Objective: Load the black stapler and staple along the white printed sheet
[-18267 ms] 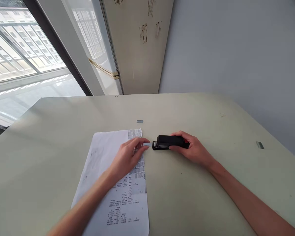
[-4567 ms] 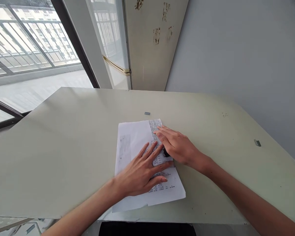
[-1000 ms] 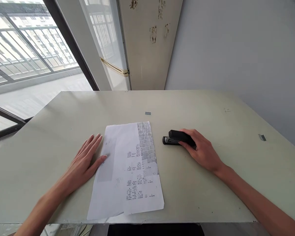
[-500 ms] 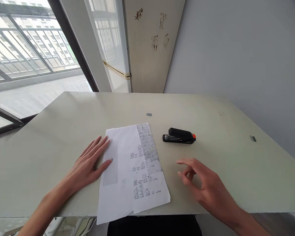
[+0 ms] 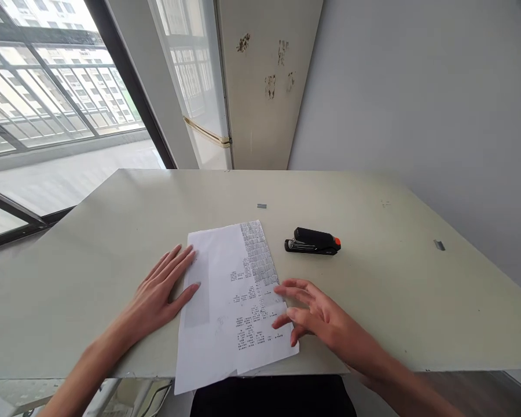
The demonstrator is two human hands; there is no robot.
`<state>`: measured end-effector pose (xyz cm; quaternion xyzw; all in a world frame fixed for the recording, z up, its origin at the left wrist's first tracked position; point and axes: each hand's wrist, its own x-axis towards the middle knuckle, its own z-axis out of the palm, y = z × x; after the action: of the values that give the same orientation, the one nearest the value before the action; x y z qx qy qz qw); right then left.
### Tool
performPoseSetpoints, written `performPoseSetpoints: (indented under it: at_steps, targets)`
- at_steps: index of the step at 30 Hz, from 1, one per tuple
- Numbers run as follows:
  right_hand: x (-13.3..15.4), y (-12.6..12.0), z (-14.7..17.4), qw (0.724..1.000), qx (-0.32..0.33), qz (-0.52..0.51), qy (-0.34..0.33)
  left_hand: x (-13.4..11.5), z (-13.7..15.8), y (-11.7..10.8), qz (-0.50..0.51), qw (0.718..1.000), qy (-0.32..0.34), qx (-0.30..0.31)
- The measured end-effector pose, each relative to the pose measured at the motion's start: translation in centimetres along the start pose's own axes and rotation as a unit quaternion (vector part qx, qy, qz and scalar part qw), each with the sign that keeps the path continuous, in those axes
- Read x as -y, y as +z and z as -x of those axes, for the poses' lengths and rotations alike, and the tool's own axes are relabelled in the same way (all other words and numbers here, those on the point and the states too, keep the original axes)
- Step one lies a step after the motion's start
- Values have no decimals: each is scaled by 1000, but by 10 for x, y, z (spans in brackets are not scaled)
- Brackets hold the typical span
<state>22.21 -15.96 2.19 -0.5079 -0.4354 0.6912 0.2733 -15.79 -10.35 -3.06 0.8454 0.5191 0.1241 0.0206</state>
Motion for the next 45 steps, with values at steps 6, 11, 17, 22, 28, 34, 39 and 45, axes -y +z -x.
performPoseSetpoints:
  at_steps: [6, 11, 17, 22, 28, 34, 39, 45]
  targets:
    - [5, -5, -1, 999, -33, 16, -14, -1, 0, 2, 1, 1000, 2, -9]
    - [11, -5, 4, 1000, 7, -24, 7, -1, 1, 2, -2, 1000, 2, -14]
    - [19, -8, -2, 995, 30, -83, 34, -2, 1, 1, 3, 1000, -9, 2]
    - [17, -12, -18, 995, 34, -88, 35, -3, 0, -1, 6, 1000, -10, 4]
    - [23, -6, -47, 971, 0, 232, -59, -1, 2, 2, 3, 1000, -10, -4]
    - [40, 5, -67, 911, -26, 384, -144, -1, 3, 1, 6, 1000, -13, -5]
    - [35, 7, -75, 900, -34, 410, -147, -2, 3, -1, 17, 1000, -15, -1]
    - [28, 2, -72, 887, -99, 386, -235, 2, 6, 1, 27, 998, -45, -15]
